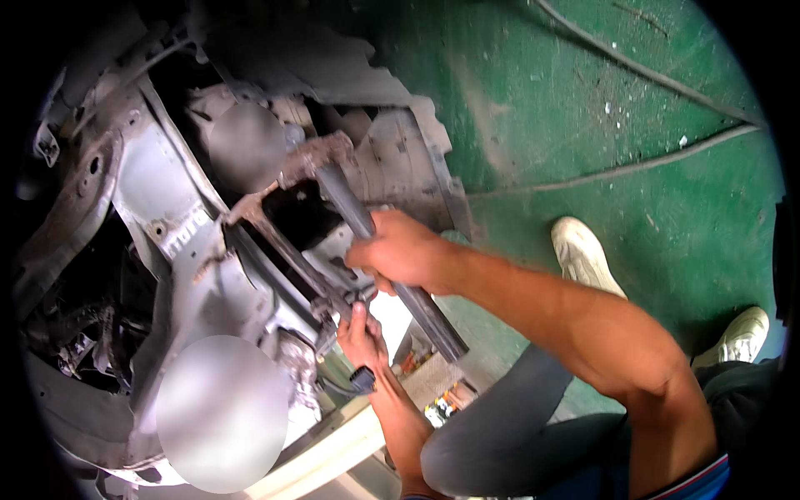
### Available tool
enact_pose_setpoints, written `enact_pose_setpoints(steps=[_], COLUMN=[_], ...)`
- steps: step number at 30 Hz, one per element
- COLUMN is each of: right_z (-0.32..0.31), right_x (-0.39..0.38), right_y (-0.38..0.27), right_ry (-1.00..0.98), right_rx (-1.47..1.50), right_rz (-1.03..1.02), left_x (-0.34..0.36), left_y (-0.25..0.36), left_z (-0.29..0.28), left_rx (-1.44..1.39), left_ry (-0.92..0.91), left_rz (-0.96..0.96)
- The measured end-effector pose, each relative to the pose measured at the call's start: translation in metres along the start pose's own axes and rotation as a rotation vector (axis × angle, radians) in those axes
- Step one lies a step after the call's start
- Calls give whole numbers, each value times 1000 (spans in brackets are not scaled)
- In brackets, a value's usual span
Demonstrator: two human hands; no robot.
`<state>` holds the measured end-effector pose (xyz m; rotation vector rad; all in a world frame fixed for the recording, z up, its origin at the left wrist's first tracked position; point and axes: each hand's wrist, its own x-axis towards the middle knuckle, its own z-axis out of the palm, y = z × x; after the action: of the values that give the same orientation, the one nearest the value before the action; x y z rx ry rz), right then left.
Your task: The person works on the front wheel well of a white car, using a hammer and metal rod to pry and bend the metal frame. They then use a welding torch to cut or weld a section of the wheel arch, followed by more hammering to shape the metal.
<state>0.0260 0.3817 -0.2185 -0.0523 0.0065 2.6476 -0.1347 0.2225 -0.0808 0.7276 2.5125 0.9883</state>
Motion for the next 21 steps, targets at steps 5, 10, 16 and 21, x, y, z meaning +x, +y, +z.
enact_pose_setpoints(steps=[5, 10, 16, 21], right_z=[0, -3, -4, -9], right_x=[2, 1, -1, 7], right_y=[6, 11, 8, -2], right_ry=[-3, -19, 60, 49], right_rx=[7, 23, 64, 42], right_rz=[-30, -17, 6, -20], left_x=[9, 28, 30, 34], left_y=[-10, -29, -25, -26], left_z=[8, 2, -2, -11], left_rx=[200, 203, 137, 160], left_ry=[215, 255, 257, 237], left_rz=[211, 351, 287, 276])
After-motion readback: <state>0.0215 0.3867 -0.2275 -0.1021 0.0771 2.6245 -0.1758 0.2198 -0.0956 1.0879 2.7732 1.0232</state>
